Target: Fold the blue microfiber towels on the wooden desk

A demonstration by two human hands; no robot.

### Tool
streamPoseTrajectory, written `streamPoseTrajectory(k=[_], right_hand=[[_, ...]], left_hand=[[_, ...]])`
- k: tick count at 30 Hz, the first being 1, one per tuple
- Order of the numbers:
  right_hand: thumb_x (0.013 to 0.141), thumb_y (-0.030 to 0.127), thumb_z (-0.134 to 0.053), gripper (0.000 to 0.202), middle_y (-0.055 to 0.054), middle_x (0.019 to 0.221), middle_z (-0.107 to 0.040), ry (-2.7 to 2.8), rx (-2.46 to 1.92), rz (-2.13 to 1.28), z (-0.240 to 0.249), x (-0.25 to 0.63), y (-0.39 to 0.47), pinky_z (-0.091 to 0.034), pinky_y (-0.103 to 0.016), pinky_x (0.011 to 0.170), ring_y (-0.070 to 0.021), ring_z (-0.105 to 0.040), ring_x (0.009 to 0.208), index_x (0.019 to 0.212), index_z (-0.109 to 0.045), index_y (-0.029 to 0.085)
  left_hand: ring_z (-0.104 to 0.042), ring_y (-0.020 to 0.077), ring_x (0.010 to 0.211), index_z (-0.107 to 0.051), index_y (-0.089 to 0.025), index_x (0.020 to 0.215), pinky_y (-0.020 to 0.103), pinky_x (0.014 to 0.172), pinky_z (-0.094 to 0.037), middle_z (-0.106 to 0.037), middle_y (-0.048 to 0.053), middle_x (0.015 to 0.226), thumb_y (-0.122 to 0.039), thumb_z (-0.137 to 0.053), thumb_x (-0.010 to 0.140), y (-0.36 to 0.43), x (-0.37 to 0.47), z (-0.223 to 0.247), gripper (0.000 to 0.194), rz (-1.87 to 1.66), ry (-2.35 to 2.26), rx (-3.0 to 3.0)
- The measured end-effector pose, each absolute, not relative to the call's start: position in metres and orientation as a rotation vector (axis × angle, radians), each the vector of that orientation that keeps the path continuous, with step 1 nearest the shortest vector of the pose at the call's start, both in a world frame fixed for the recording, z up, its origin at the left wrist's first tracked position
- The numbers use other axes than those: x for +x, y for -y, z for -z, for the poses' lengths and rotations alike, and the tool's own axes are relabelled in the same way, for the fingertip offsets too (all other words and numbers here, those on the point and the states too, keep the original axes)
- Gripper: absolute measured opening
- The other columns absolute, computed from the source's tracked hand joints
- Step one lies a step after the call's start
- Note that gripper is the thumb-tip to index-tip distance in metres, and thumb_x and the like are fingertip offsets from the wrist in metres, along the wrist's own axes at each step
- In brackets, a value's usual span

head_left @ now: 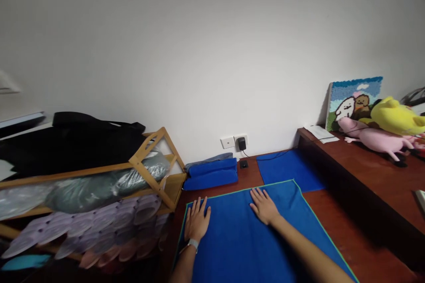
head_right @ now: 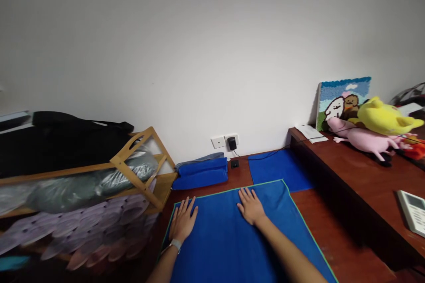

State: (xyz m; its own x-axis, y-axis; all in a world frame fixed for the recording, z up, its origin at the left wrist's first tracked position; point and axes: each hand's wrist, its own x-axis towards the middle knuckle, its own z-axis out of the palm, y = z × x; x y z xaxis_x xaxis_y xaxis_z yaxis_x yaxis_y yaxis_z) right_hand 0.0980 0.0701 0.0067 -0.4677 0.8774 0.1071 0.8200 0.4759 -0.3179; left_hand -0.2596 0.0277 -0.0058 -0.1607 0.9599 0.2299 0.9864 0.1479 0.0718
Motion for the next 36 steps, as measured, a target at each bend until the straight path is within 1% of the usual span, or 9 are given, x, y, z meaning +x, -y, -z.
streamPoseTrajectory(k=[6, 12, 16, 19, 23, 26, 30, 33, 36], right_hand=[[0.106, 0.056, -0.02, 0.068, -0.006, 0.17, -0.03, 2.355, -1.758, -0.187, 0.007, 0.225, -0.099, -0.021, -0.052, 0.128, -0.0259, -0.023, 0.159, 0.164, -0.031, 0.023], [0.104, 0.052, -0.02, 0.072, -0.009, 0.17, -0.03, 2.193, -1.991, -0.162, 0.022, 0.297, -0.117, -0.02, -0.049, 0.129, -0.0253, -0.024, 0.158, 0.164, -0.03, 0.014], [0.104, 0.047, -0.022, 0.068, -0.01, 0.168, -0.036, 2.136, -1.924, -0.067, 0.014, 0.281, -0.112, -0.021, -0.053, 0.128, -0.0275, -0.027, 0.157, 0.163, -0.034, 0.016], [0.106, 0.043, -0.022, 0.065, -0.011, 0.168, -0.035, 2.17, -1.691, -0.004, 0.0, 0.224, -0.097, -0.02, -0.054, 0.129, -0.0279, -0.025, 0.158, 0.163, -0.033, 0.015], [0.108, 0.048, -0.026, 0.065, -0.009, 0.169, -0.029, 2.357, -1.365, -0.144, -0.009, 0.119, -0.073, -0.024, -0.049, 0.129, -0.026, -0.025, 0.158, 0.165, -0.027, 0.018], [0.107, 0.055, -0.029, 0.067, -0.006, 0.168, -0.03, 2.432, -1.305, -0.267, -0.006, 0.075, -0.068, -0.026, -0.046, 0.129, -0.0257, -0.03, 0.156, 0.164, -0.031, 0.021], [0.107, 0.055, -0.028, 0.067, -0.011, 0.166, -0.035, 2.412, -1.413, -0.277, 0.002, 0.103, -0.078, -0.025, -0.051, 0.128, -0.0283, -0.031, 0.156, 0.162, -0.036, 0.018], [0.107, 0.055, -0.025, 0.068, -0.01, 0.167, -0.033, 2.368, -1.574, -0.206, 0.01, 0.169, -0.09, -0.022, -0.052, 0.129, -0.0267, -0.027, 0.157, 0.163, -0.034, 0.019], [0.106, 0.053, -0.021, 0.07, -0.011, 0.169, -0.031, 2.308, -1.765, -0.164, 0.016, 0.24, -0.104, -0.021, -0.05, 0.129, -0.0256, -0.025, 0.158, 0.163, -0.033, 0.015]], left_hand=[[-0.034, 0.0267, 0.156, -0.042, -0.025, 0.159, 0.051, 0.128, -0.024, -0.039, 0.009, 0.168, -0.044, -0.036, 0.104, -0.028, -0.258, 0.004, 0.058, 0.321, 2.283, -1.933], [-0.035, 0.0275, 0.156, -0.042, -0.026, 0.159, 0.052, 0.128, -0.025, -0.04, 0.008, 0.168, -0.045, -0.038, 0.104, -0.029, -0.261, 0.007, 0.059, 0.339, 2.276, -1.948], [-0.034, 0.0277, 0.156, -0.043, -0.028, 0.159, 0.053, 0.127, -0.025, -0.042, 0.007, 0.167, -0.045, -0.038, 0.104, -0.029, -0.261, 0.005, 0.058, 0.328, 2.29, -1.938], [-0.033, 0.0274, 0.156, -0.043, -0.027, 0.159, 0.052, 0.128, -0.024, -0.041, 0.007, 0.168, -0.045, -0.038, 0.104, -0.029, -0.26, 0.005, 0.058, 0.306, 2.316, -1.927], [-0.034, 0.0271, 0.156, -0.043, -0.027, 0.159, 0.052, 0.128, -0.024, -0.04, 0.008, 0.168, -0.044, -0.037, 0.104, -0.029, -0.261, 0.005, 0.058, 0.307, 2.293, -1.933], [-0.035, 0.0275, 0.156, -0.043, -0.027, 0.159, 0.052, 0.127, -0.025, -0.041, 0.008, 0.167, -0.044, -0.037, 0.105, -0.03, -0.262, 0.006, 0.058, 0.303, 2.297, -1.936], [-0.034, 0.0274, 0.156, -0.042, -0.027, 0.16, 0.052, 0.127, -0.026, -0.04, 0.008, 0.168, -0.046, -0.036, 0.105, -0.03, -0.262, 0.007, 0.058, 0.313, 2.309, -1.934], [-0.033, 0.0275, 0.156, -0.042, -0.027, 0.159, 0.053, 0.128, -0.024, -0.04, 0.008, 0.168, -0.045, -0.036, 0.105, -0.029, -0.26, 0.005, 0.058, 0.326, 2.306, -1.943], [-0.033, 0.0274, 0.157, -0.043, -0.026, 0.159, 0.052, 0.129, -0.022, -0.039, 0.008, 0.168, -0.044, -0.036, 0.105, -0.028, -0.258, 0.002, 0.058, 0.31, 2.311, -1.948]])
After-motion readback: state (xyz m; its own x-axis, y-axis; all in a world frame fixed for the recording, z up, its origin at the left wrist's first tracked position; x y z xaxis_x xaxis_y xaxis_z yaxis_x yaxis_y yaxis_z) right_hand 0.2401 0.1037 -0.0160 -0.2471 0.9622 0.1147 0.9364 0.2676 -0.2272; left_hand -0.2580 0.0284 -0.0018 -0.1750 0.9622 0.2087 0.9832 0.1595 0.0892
